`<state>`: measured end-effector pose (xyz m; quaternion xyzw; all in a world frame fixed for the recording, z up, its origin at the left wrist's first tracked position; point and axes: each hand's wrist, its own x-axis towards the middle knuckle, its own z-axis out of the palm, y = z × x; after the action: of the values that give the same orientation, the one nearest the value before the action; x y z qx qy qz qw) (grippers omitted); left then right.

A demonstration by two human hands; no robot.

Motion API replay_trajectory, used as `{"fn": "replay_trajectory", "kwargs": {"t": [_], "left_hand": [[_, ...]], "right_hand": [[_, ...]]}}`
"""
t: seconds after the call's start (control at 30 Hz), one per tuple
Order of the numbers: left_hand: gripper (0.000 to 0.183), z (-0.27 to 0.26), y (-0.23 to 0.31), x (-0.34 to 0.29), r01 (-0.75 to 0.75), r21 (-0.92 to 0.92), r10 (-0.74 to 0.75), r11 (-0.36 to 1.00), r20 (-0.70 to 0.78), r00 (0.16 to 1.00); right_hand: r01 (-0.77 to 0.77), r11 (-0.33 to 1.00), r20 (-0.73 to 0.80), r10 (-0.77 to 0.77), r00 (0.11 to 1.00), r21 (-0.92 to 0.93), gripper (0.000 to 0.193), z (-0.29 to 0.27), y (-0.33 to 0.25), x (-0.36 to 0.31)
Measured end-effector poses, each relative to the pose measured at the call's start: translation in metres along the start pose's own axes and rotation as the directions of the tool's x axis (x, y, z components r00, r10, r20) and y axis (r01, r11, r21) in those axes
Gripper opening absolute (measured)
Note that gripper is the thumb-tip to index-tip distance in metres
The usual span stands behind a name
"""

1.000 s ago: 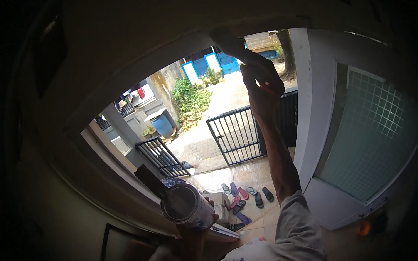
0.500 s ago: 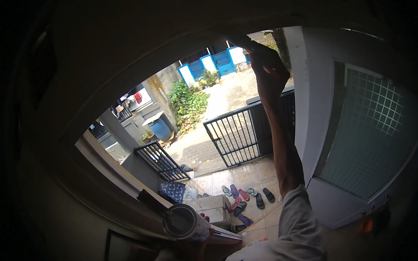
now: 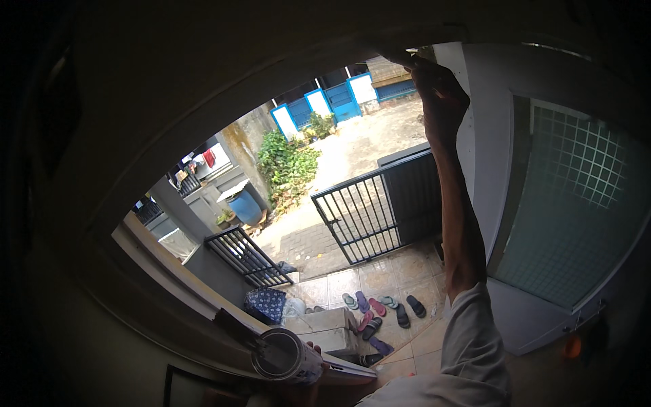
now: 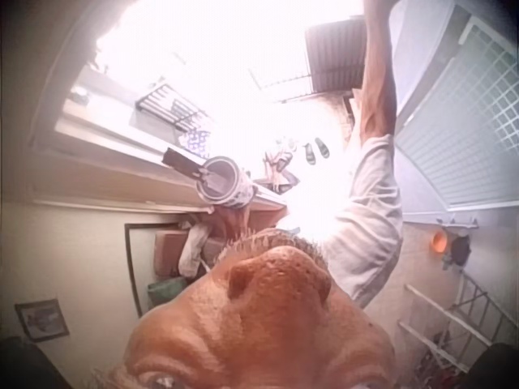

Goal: The person paints the upper and side sections of a white door frame using a paintbrush and a can of white paint. They repeatedly dip the brush into the can and apply paint to the frame, occasionally moving a red stool to adjust their position.

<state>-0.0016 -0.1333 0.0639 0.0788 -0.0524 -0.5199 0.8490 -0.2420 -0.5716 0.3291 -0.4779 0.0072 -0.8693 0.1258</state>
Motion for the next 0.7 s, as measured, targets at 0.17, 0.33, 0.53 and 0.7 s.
{"fn": "replay_trajectory", "kwargs": {"t": [0.17,0.33,0.53,0.7], "left_hand": [[0.070,-0.003,0.000,0.001,-0.005,0.000,0.005,1.000,-0.002,1.000],[0.071,-0.003,-0.001,0.006,-0.007,-0.004,0.007,1.000,-0.007,1.000],[0.072,-0.003,-0.001,0.008,-0.011,-0.006,0.010,1.000,-0.014,1.000],[0.073,-0.004,-0.004,0.009,-0.005,-0.010,0.005,1.000,-0.015,1.000]], "right_hand": [[-0.014,1.000,0.001,0.014,1.000,0.002,0.023,-0.012,0.010,0.013],[-0.025,0.998,0.004,0.025,1.000,0.064,0.025,-0.019,0.015,0.023],[-0.026,0.999,-0.022,0.027,0.999,0.043,0.020,-0.031,0.029,0.036],[0.021,0.999,-0.039,-0.022,0.999,-0.025,0.020,-0.032,0.023,0.029]]}}
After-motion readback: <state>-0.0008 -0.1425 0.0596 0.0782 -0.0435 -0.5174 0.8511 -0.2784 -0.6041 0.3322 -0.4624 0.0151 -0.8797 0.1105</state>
